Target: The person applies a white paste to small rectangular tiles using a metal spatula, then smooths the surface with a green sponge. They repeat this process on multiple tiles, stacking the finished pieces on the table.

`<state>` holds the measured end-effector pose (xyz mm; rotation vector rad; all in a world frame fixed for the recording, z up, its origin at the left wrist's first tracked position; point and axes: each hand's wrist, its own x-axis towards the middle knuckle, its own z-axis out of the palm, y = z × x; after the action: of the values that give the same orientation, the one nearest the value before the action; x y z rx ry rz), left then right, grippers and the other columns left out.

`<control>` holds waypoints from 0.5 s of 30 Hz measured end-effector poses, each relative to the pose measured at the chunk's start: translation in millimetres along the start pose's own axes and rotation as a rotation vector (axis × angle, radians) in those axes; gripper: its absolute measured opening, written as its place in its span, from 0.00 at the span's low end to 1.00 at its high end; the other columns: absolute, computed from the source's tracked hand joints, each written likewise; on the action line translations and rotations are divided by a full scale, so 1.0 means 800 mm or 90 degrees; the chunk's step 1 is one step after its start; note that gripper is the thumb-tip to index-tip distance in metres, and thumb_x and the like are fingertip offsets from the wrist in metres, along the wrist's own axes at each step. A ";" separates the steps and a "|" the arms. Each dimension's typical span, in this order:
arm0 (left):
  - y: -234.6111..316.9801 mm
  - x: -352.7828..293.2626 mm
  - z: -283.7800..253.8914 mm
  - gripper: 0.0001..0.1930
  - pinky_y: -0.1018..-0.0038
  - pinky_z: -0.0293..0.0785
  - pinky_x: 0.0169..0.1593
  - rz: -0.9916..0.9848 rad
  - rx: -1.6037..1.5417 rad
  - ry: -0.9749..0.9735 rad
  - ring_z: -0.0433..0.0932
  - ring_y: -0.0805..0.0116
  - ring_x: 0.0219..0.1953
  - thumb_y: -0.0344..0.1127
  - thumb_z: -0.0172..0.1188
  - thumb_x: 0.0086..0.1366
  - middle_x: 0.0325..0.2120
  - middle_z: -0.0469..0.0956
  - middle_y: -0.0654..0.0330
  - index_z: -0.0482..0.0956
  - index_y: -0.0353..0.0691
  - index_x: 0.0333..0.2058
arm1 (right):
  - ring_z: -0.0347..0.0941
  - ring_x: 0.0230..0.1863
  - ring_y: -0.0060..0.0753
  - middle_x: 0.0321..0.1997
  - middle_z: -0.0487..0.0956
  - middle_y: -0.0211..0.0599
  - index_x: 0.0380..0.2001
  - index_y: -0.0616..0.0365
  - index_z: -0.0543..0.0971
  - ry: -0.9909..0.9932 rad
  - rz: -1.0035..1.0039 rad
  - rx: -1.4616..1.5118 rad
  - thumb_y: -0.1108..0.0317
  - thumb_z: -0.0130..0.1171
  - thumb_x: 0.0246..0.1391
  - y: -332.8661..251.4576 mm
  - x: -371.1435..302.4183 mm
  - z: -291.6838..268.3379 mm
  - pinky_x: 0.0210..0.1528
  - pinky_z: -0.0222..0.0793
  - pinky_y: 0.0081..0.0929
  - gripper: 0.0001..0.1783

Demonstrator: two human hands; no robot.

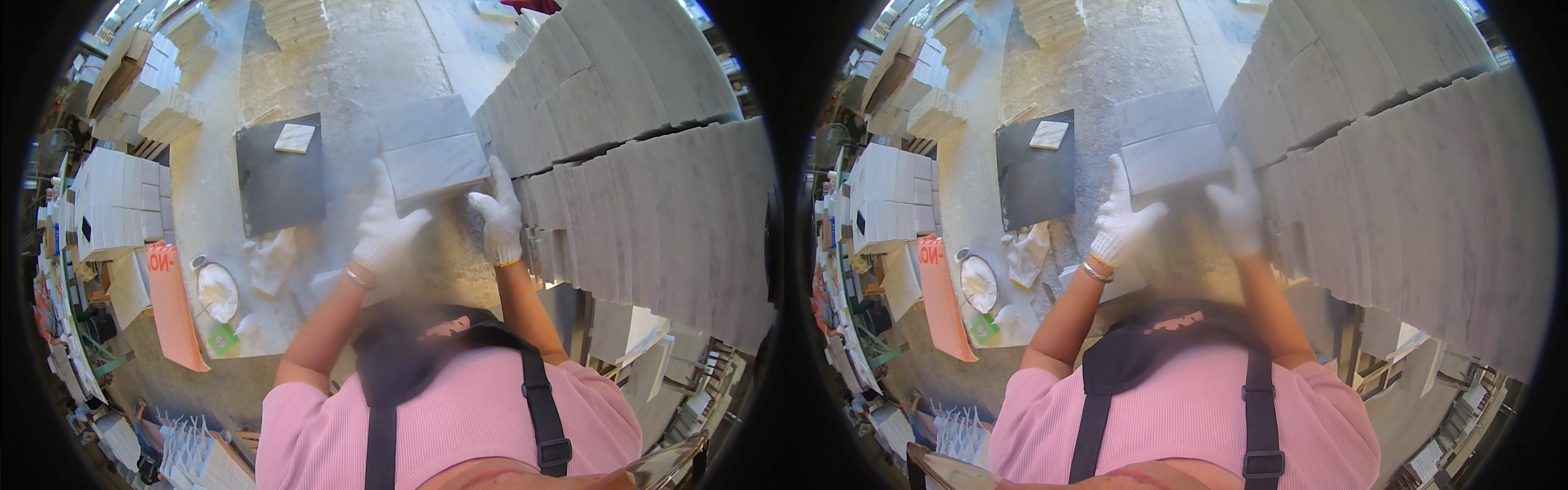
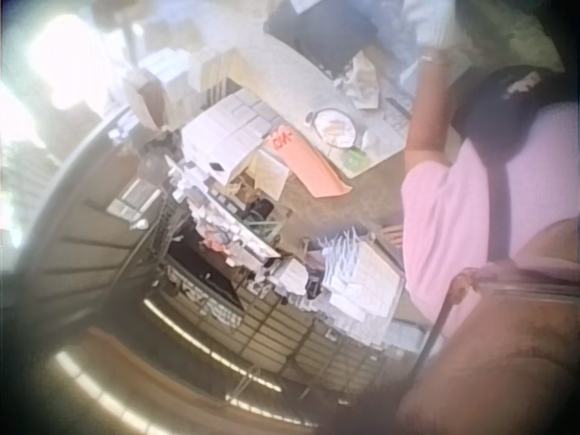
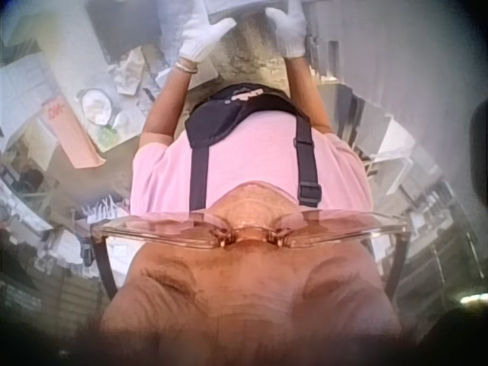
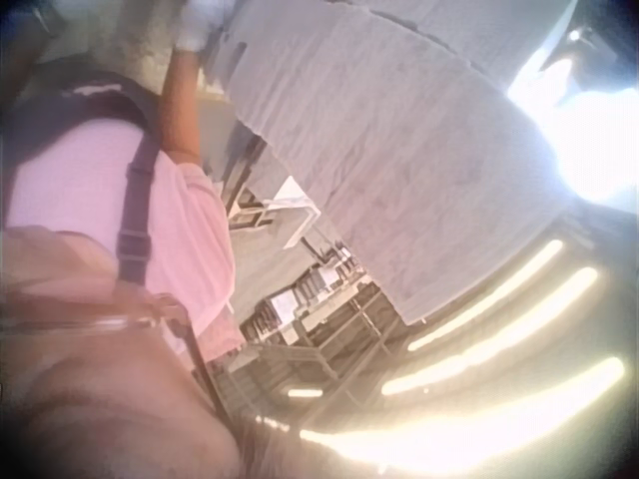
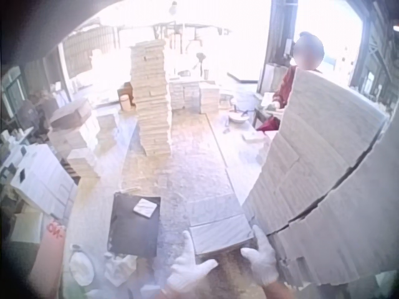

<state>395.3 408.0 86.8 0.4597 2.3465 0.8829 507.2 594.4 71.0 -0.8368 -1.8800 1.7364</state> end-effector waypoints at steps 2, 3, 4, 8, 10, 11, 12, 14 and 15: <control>-0.011 0.012 -0.033 0.50 0.62 0.72 0.65 0.133 -0.067 0.046 0.77 0.49 0.62 0.56 0.66 0.68 0.66 0.72 0.43 0.52 0.34 0.76 | 0.65 0.72 0.42 0.75 0.66 0.52 0.76 0.72 0.55 -0.004 0.013 0.078 0.77 0.60 0.61 -0.015 -0.003 -0.001 0.73 0.61 0.37 0.43; -0.016 0.020 -0.049 0.47 0.65 0.69 0.69 0.171 -0.097 0.061 0.74 0.54 0.66 0.58 0.64 0.69 0.70 0.69 0.46 0.57 0.31 0.74 | 0.65 0.72 0.43 0.75 0.67 0.51 0.75 0.71 0.57 0.032 0.013 0.039 0.76 0.60 0.61 -0.020 -0.002 0.004 0.73 0.61 0.37 0.42; -0.018 0.032 -0.066 0.46 0.67 0.62 0.72 0.222 -0.209 0.094 0.69 0.56 0.70 0.60 0.61 0.71 0.69 0.70 0.47 0.59 0.31 0.73 | 0.65 0.72 0.43 0.74 0.67 0.51 0.74 0.70 0.60 0.058 -0.014 0.009 0.76 0.61 0.60 -0.024 -0.002 0.009 0.73 0.61 0.37 0.41; 0.013 0.123 -0.132 0.44 0.66 0.60 0.73 0.314 -0.155 0.067 0.68 0.55 0.71 0.69 0.49 0.74 0.66 0.74 0.45 0.70 0.31 0.68 | 0.74 0.65 0.44 0.63 0.78 0.49 0.62 0.64 0.78 0.130 -0.307 -0.387 0.71 0.65 0.60 -0.044 -0.033 0.013 0.67 0.68 0.38 0.26; 0.046 0.166 -0.142 0.40 0.64 0.63 0.72 0.423 0.068 0.000 0.72 0.51 0.68 0.67 0.47 0.76 0.62 0.77 0.44 0.73 0.34 0.66 | 0.79 0.56 0.44 0.54 0.83 0.45 0.51 0.60 0.83 -0.034 -0.290 -0.330 0.69 0.66 0.60 -0.051 -0.046 0.013 0.61 0.73 0.39 0.16; 0.070 0.189 -0.140 0.40 0.63 0.64 0.71 0.344 0.107 -0.085 0.73 0.49 0.67 0.68 0.46 0.76 0.61 0.78 0.44 0.74 0.37 0.67 | 0.82 0.52 0.44 0.49 0.85 0.43 0.46 0.58 0.86 -0.110 -0.278 -0.304 0.68 0.67 0.60 -0.053 -0.050 0.011 0.58 0.75 0.39 0.12; 0.095 0.212 -0.135 0.40 0.63 0.65 0.71 0.305 0.149 -0.142 0.73 0.47 0.66 0.69 0.44 0.75 0.60 0.79 0.44 0.74 0.40 0.67 | 0.84 0.42 0.44 0.40 0.87 0.40 0.40 0.57 0.87 -0.130 -0.280 -0.370 0.65 0.69 0.57 -0.051 -0.052 0.018 0.51 0.79 0.41 0.10; 0.125 0.242 -0.111 0.41 0.61 0.67 0.69 0.305 0.201 -0.225 0.74 0.48 0.65 0.71 0.44 0.73 0.62 0.77 0.46 0.77 0.40 0.64 | 0.84 0.44 0.46 0.43 0.86 0.41 0.43 0.56 0.87 -0.222 -0.197 -0.500 0.61 0.70 0.57 -0.041 -0.042 0.028 0.52 0.79 0.40 0.14; 0.131 0.254 -0.096 0.41 0.61 0.69 0.68 0.315 0.225 -0.262 0.74 0.49 0.64 0.72 0.44 0.72 0.63 0.77 0.47 0.78 0.40 0.62 | 0.84 0.45 0.46 0.44 0.86 0.41 0.44 0.55 0.87 -0.270 -0.123 -0.583 0.59 0.70 0.56 -0.035 -0.035 0.029 0.52 0.78 0.40 0.16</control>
<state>201.8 547.5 124.4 1.2778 2.0269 0.5034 507.5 557.7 98.5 -0.5429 -2.9934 0.9238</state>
